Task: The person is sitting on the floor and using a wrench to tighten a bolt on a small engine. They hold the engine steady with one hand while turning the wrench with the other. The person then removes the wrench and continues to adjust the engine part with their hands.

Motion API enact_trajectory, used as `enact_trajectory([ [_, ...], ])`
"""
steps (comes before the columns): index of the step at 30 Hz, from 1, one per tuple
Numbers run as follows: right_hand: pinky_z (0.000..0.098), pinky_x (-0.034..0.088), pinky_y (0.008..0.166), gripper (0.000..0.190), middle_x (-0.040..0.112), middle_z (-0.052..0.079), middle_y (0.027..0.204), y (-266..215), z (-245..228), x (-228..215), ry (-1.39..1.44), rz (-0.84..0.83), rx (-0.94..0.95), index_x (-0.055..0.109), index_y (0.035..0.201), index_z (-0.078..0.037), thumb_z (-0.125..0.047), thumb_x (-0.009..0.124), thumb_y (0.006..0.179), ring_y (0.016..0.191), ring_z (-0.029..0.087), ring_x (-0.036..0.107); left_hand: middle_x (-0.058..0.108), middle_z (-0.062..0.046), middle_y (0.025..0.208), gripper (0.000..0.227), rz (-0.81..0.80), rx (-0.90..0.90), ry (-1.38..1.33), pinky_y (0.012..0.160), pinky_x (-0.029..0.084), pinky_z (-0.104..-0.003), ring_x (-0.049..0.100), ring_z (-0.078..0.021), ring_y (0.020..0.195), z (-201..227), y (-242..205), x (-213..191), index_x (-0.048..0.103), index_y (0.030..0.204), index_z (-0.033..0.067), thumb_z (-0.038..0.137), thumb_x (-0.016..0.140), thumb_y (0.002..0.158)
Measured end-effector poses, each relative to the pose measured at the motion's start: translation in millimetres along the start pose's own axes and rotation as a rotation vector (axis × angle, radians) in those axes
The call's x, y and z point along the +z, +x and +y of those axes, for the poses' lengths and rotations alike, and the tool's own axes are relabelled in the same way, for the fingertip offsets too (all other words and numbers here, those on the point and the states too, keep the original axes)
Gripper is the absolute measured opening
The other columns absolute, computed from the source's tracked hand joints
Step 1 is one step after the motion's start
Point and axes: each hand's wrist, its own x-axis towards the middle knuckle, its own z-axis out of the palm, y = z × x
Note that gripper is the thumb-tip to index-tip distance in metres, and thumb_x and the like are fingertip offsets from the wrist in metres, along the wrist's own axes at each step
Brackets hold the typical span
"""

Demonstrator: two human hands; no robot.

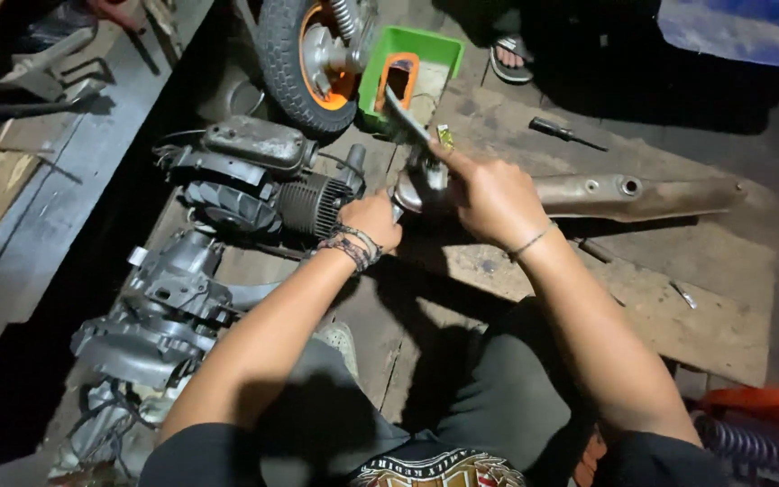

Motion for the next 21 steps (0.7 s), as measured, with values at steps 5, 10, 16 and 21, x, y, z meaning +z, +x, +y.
enact_trajectory([
  [5,0.0616,0.060,0.081,0.051,0.076,0.020,0.103,2,-9,9,0.027,-0.005,-0.075,0.056,0.146,-0.031,-0.019,0.049,0.097,0.094,0.048,0.073,0.073,-0.023,0.110,0.047,-0.002,0.010,0.019,0.093,0.054,-0.060,0.071,-0.0466,0.108,-3,3,0,0.058,0.120,-0.0002,0.034,0.063,0.088],
  [10,0.0592,0.060,0.082,0.056,0.076,0.017,0.105,2,2,-3,0.013,0.017,-0.096,0.051,0.150,-0.037,-0.021,0.048,0.096,0.097,0.046,0.073,0.074,-0.023,0.108,0.045,0.060,0.014,0.019,0.093,0.055,-0.057,0.071,-0.0458,0.107,0,-5,-8,0.060,0.118,0.0002,0.032,0.064,0.087],
  [16,0.0602,0.061,0.079,0.055,0.076,0.022,0.094,9,-15,9,-0.003,-0.054,-0.108,0.054,0.149,-0.032,-0.020,0.050,0.096,0.092,0.048,0.074,0.074,-0.023,0.107,0.044,0.060,0.005,-0.027,0.092,0.056,-0.056,0.072,-0.0447,0.105,1,-8,-6,0.061,0.118,-0.0006,0.030,0.063,0.086],
  [21,0.0618,0.059,0.081,0.062,0.075,0.025,0.101,35,18,4,0.071,0.148,-0.122,0.053,0.152,-0.029,-0.015,0.061,0.092,0.095,0.051,0.072,0.074,-0.021,0.104,0.042,0.060,0.021,-0.047,0.091,0.056,-0.058,0.072,-0.0449,0.104,-2,-7,-6,0.060,0.118,-0.0001,0.030,0.062,0.088],
])
